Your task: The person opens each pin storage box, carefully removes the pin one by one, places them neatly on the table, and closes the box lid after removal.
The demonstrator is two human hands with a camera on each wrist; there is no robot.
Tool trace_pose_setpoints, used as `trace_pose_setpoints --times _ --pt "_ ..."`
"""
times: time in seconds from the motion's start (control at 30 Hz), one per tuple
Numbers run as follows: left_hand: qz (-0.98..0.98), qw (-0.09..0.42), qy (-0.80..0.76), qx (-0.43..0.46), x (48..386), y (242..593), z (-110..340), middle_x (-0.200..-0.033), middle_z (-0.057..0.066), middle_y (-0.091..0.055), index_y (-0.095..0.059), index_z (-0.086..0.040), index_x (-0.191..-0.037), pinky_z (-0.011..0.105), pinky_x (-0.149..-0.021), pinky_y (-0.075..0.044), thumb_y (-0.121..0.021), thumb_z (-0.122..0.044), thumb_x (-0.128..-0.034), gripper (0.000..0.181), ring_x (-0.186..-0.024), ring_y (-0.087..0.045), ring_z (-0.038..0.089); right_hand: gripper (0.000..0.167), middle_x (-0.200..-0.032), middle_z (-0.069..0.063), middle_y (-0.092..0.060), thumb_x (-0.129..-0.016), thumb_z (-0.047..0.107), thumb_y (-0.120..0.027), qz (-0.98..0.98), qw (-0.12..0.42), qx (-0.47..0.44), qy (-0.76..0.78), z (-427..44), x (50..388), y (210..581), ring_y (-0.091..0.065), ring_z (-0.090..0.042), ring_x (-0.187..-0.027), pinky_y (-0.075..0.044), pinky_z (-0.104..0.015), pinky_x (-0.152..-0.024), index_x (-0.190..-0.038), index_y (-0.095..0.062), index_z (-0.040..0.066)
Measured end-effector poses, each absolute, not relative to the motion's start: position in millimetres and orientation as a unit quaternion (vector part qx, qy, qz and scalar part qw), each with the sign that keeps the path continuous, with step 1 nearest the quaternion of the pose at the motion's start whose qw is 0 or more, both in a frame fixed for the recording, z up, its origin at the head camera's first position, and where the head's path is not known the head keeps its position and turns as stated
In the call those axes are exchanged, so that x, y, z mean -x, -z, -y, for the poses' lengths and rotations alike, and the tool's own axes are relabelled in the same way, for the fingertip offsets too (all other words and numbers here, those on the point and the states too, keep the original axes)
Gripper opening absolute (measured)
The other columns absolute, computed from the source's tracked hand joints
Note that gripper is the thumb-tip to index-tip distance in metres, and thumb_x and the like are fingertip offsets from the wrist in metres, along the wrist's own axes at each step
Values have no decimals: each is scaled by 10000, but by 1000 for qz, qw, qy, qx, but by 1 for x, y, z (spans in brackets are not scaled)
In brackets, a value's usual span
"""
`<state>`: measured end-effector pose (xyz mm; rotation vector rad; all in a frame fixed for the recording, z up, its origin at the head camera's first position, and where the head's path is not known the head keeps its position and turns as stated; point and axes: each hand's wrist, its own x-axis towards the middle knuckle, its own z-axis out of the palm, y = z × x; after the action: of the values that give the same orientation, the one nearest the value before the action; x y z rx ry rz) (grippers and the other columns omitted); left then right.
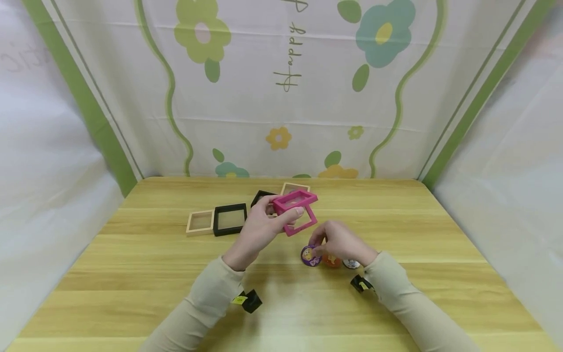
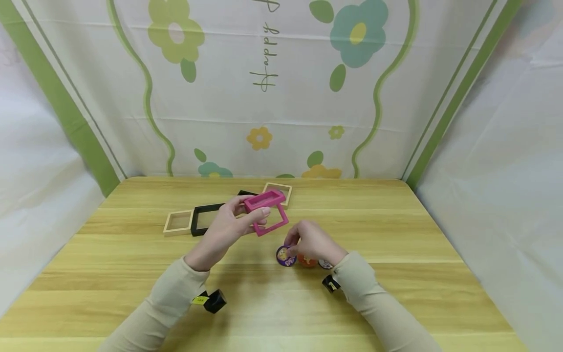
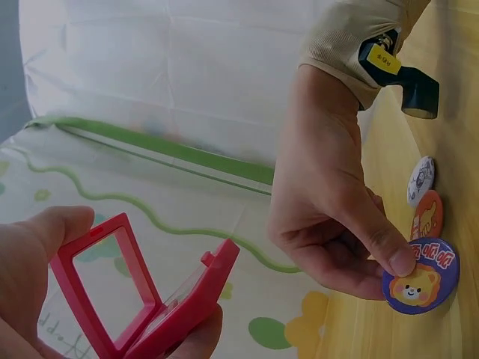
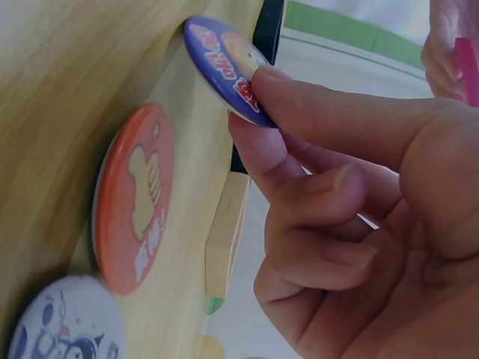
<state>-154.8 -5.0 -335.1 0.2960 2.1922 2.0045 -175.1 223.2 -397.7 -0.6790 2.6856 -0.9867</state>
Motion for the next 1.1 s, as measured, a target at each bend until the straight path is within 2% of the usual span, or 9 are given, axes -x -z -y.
trace_pose_setpoints --times 0.47,0.83,1.1 --pt "-734 84 -667 -94 156 336 8 -1118 115 -593 -475 -112 -1337 377 -774 -547 -808 -502 -779 758 -915 -682 269 90 -752 59 -673 -795 81 -824 -911 137 223 318 -220 191 404 -608 -124 -701 -523 -311 -671 -842 -756 118" --pt "-734 81 -668 -95 156 339 6 -1094 139 -585 -488 -101 -1326 372 -733 -561 -821 -468 -778 738 -886 -674 269 178 -745 5 -639 -730 11 -846 -911 138 181 344 -223 191 411 -593 -158 -687 -527 -301 -638 -839 -715 64" --pt "-736 83 -665 -93 157 339 4 -1101 119 -584 -496 -129 -1312 380 -718 -568 -822 -484 -770 725 -880 -661 261 176 -764 -12 -642 -741 19 -844 -906 134 182 358 -227 189 410 -600 -165 -701 -534 -315 -651 -845 -706 50"
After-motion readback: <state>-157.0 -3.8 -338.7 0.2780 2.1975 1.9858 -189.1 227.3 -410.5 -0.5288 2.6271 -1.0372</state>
